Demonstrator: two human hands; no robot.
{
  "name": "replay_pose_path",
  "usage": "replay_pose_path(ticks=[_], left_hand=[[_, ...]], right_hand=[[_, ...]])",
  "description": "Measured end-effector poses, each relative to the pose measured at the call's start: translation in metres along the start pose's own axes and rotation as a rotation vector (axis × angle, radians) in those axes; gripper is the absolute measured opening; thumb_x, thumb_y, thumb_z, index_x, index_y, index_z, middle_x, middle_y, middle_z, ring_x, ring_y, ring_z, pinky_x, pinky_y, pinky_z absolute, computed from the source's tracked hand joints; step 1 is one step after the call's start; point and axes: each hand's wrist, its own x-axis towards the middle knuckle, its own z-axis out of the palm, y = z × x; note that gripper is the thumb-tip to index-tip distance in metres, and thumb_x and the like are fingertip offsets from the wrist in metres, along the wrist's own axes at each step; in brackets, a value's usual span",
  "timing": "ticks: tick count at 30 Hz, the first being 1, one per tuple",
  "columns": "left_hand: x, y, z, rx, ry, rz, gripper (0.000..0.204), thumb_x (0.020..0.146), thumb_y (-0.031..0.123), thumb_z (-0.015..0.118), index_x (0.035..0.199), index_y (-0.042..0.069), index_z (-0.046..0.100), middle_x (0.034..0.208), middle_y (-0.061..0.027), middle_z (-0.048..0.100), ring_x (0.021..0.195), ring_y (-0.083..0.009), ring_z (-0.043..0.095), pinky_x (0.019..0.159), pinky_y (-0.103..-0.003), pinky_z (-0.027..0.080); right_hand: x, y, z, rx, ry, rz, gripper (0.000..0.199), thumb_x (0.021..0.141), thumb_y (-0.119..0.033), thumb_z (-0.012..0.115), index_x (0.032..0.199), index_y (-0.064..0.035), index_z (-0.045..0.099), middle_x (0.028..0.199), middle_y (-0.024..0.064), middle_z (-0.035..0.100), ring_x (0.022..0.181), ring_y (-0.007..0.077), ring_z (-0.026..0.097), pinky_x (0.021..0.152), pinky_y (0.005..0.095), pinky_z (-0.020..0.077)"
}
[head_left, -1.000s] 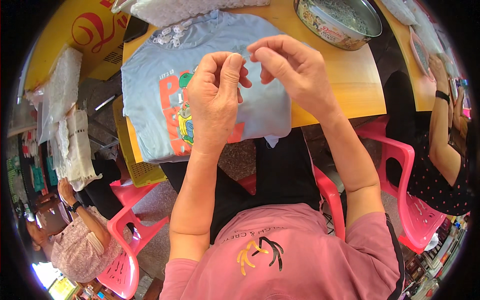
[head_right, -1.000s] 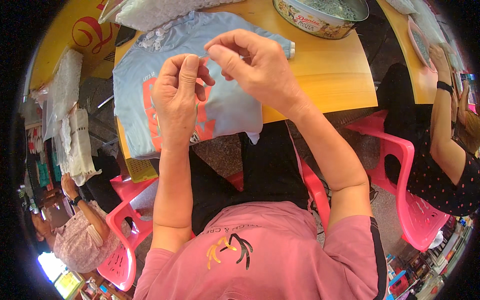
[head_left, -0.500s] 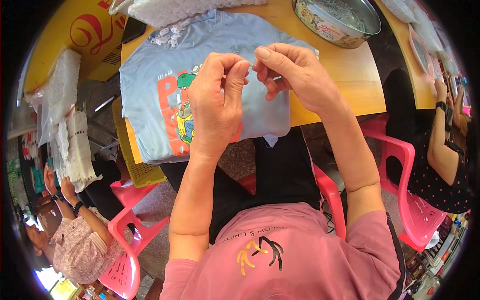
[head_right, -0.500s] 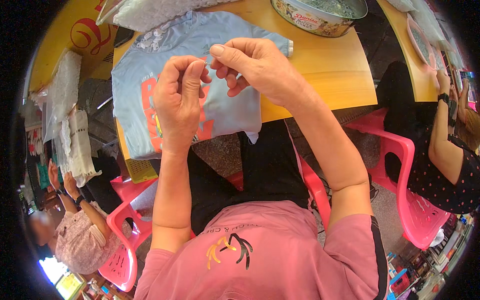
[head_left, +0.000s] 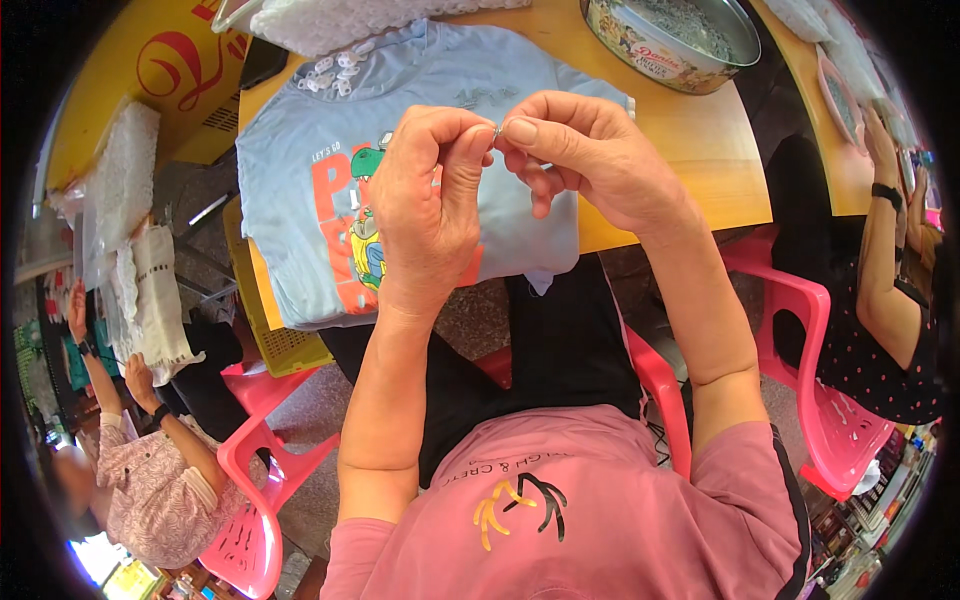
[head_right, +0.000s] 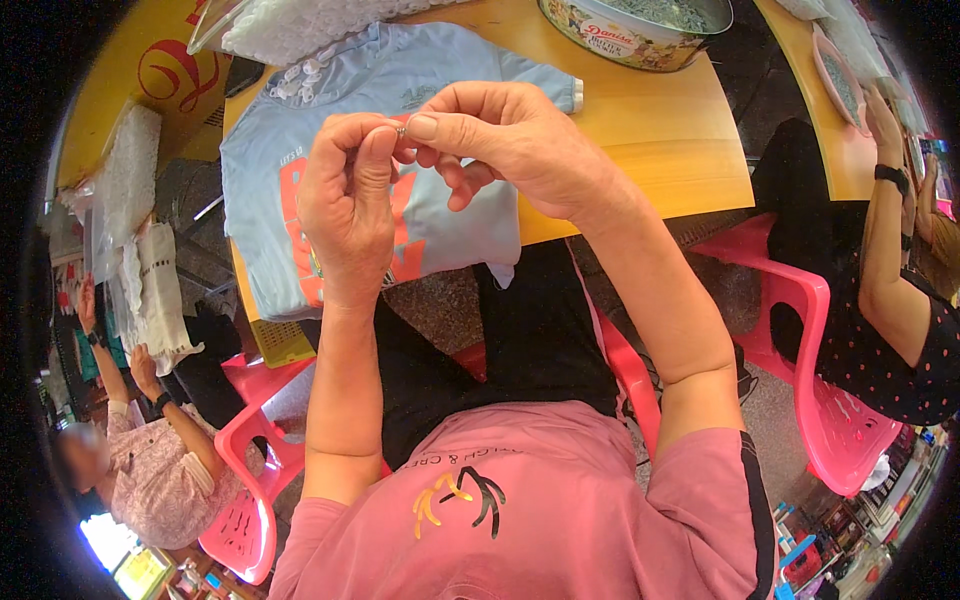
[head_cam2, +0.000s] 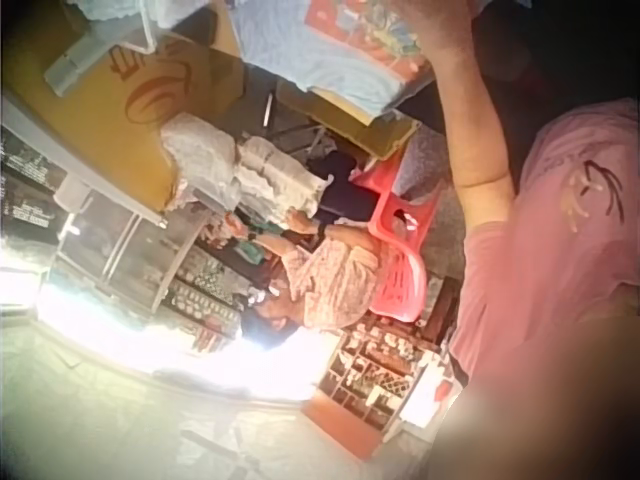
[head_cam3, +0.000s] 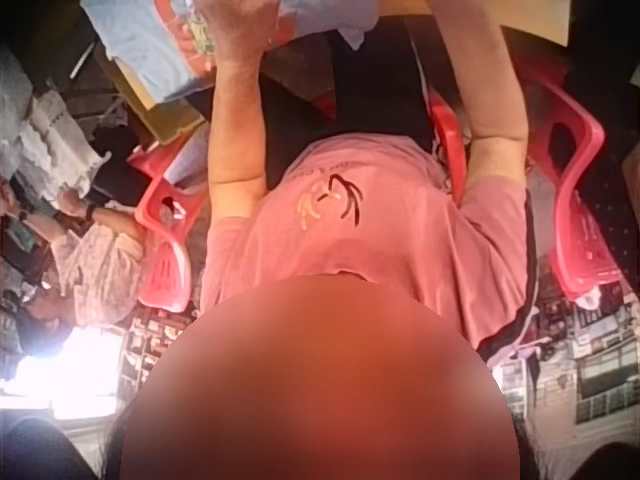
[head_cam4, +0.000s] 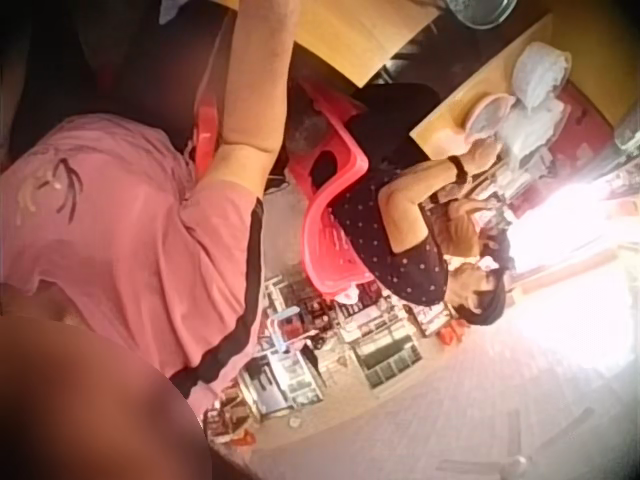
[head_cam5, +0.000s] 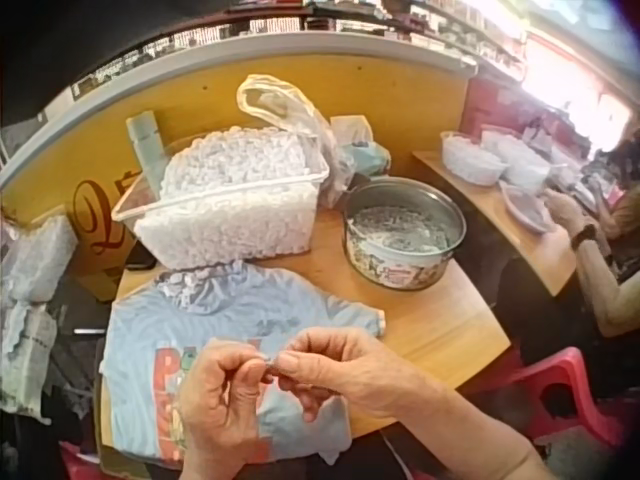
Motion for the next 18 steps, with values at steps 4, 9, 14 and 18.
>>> replay_pose_path(ticks=[4, 9, 14, 18], left_hand=[[-0.001, -0.001, 0.002, -0.032, 0.030, -0.041, 0.009, 0.093, 0.007, 0.064, 0.090, 0.001, 0.059, 0.081, -0.0047, 0.060, 0.070, -0.0125, 0.058, 0.060, -0.025, 0.046], [-0.002, 0.004, 0.004, -0.162, 0.072, -0.207, 0.014, 0.095, 0.012, 0.063, 0.090, 0.001, 0.059, 0.078, -0.0015, 0.060, 0.068, -0.0085, 0.057, 0.058, -0.022, 0.044], [-0.001, 0.010, 0.003, -0.217, 0.033, -0.399, 0.017, 0.097, 0.018, 0.062, 0.092, 0.001, 0.059, 0.075, -0.0003, 0.059, 0.066, -0.0059, 0.055, 0.056, -0.020, 0.042], [0.000, 0.008, 0.002, -0.242, 0.017, -0.410, 0.018, 0.098, 0.019, 0.061, 0.093, 0.001, 0.059, 0.075, -0.0005, 0.059, 0.065, -0.0058, 0.054, 0.056, -0.020, 0.042]], right_hand=[[0.001, 0.001, 0.001, -0.030, 0.026, -0.048, 0.022, 0.093, -0.023, 0.066, 0.096, -0.0013, 0.065, 0.084, 0.0032, 0.062, 0.067, 0.0071, 0.058, 0.056, 0.0236, 0.0528], [0.004, 0.010, 0.006, -0.293, 0.172, -0.326, 0.011, 0.089, -0.010, 0.070, 0.088, 0.0007, 0.066, 0.086, 0.0032, 0.063, 0.070, 0.0082, 0.060, 0.057, 0.0238, 0.0528], [0.006, 0.014, 0.003, -0.674, 0.248, -0.635, 0.007, 0.087, -0.005, 0.069, 0.088, 0.0015, 0.067, 0.087, 0.0047, 0.064, 0.075, 0.0086, 0.061, 0.059, 0.0228, 0.0518], [0.004, 0.014, 0.005, -0.723, 0.244, -0.600, 0.009, 0.089, -0.007, 0.068, 0.092, 0.0014, 0.067, 0.088, 0.0052, 0.066, 0.074, 0.0091, 0.061, 0.062, 0.0221, 0.0510]])
